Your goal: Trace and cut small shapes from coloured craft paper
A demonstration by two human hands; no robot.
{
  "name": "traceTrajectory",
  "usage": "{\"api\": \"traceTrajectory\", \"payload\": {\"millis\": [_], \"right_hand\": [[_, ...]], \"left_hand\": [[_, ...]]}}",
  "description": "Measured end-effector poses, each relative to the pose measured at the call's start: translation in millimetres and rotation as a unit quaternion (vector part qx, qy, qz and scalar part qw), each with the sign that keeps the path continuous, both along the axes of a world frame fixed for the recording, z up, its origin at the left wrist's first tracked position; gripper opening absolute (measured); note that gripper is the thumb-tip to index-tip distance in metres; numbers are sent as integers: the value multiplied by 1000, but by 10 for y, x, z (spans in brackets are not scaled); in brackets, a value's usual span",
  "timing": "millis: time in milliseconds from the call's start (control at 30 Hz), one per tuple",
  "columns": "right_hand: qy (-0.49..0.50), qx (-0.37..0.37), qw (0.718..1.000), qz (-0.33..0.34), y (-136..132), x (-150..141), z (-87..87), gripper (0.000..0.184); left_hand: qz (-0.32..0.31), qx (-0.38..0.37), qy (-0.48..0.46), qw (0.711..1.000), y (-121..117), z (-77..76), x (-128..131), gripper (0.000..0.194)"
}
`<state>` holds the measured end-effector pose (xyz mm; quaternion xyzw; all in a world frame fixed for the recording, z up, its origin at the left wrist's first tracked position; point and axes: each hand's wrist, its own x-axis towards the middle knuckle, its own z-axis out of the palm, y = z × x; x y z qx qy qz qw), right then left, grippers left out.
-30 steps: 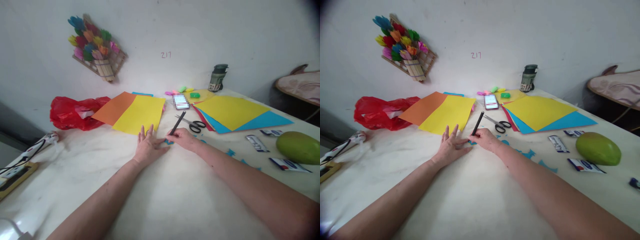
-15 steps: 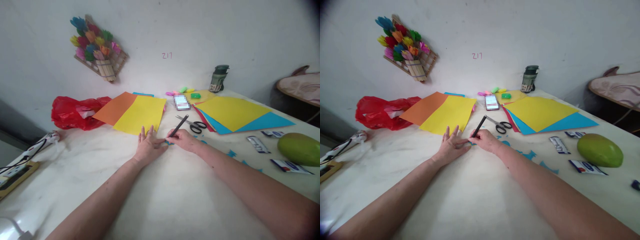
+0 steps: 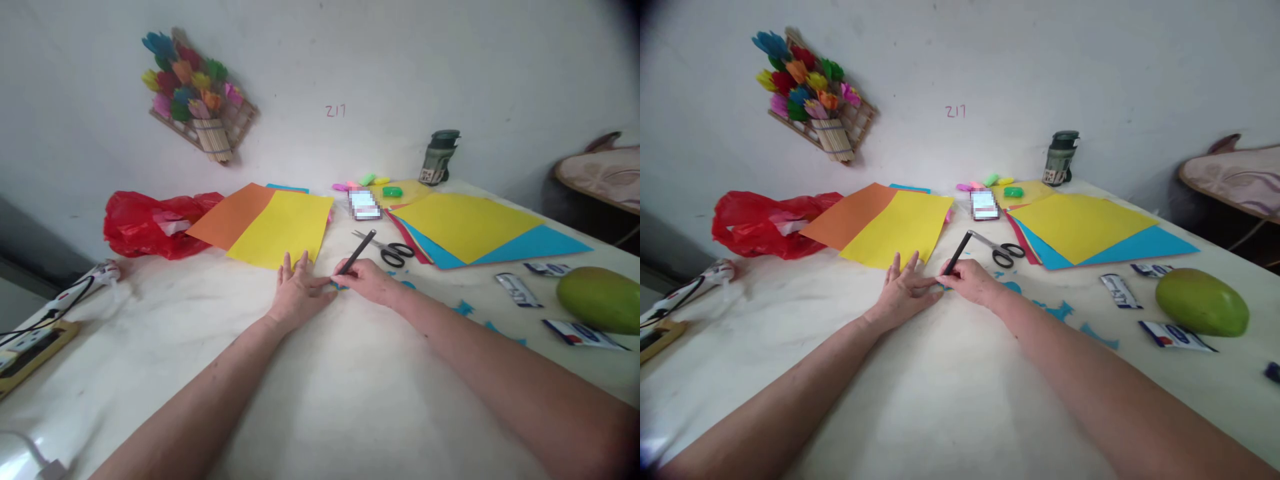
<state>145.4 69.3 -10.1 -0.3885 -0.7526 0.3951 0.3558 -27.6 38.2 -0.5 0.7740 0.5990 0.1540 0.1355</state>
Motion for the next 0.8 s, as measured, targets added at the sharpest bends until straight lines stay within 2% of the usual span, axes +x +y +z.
{"api": "traceTrajectory", "payload": {"millis": [800], "right_hand": [[-8,35,999,-1,17,-1,-47,18]], "left_hand": [[3,-3,-2,1000,6,-9,2,44]]}}
